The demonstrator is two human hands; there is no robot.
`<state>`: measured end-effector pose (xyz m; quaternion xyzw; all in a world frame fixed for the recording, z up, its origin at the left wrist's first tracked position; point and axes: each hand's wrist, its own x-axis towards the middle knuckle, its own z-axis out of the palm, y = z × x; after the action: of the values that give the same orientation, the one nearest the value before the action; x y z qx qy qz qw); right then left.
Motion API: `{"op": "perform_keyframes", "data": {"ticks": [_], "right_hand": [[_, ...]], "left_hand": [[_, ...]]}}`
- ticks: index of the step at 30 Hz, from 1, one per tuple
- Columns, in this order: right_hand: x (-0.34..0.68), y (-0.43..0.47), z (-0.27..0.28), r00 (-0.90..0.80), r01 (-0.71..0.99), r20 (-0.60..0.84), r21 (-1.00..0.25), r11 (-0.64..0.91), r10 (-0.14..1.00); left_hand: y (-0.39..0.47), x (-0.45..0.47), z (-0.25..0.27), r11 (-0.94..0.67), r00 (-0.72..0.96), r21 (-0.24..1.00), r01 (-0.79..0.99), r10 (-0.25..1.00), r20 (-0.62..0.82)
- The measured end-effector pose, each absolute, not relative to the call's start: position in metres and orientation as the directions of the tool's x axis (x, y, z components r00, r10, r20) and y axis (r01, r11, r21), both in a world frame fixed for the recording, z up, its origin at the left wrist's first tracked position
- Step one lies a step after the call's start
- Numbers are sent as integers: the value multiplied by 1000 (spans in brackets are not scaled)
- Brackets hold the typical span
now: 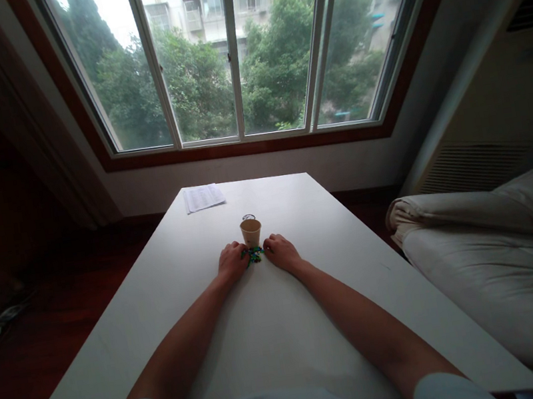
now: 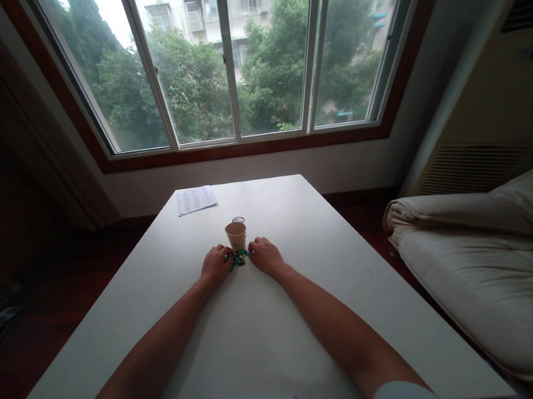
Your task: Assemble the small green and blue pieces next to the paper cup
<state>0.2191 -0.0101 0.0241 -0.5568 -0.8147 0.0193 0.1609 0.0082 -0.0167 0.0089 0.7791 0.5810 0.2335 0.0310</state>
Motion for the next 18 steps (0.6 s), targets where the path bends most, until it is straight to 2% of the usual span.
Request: {"op": "perform_keyframes", "data": {"ticks": [12,18], "right_hand": [[223,-4,17,-341,883,262,-239,403,903],[224,-3,16,-292,889,332,-252,383,897]], "left_hand": [[-18,9,10,-320,215,313,894,921,325],[-18,10,11,-315,212,312,896,923,321]]}}
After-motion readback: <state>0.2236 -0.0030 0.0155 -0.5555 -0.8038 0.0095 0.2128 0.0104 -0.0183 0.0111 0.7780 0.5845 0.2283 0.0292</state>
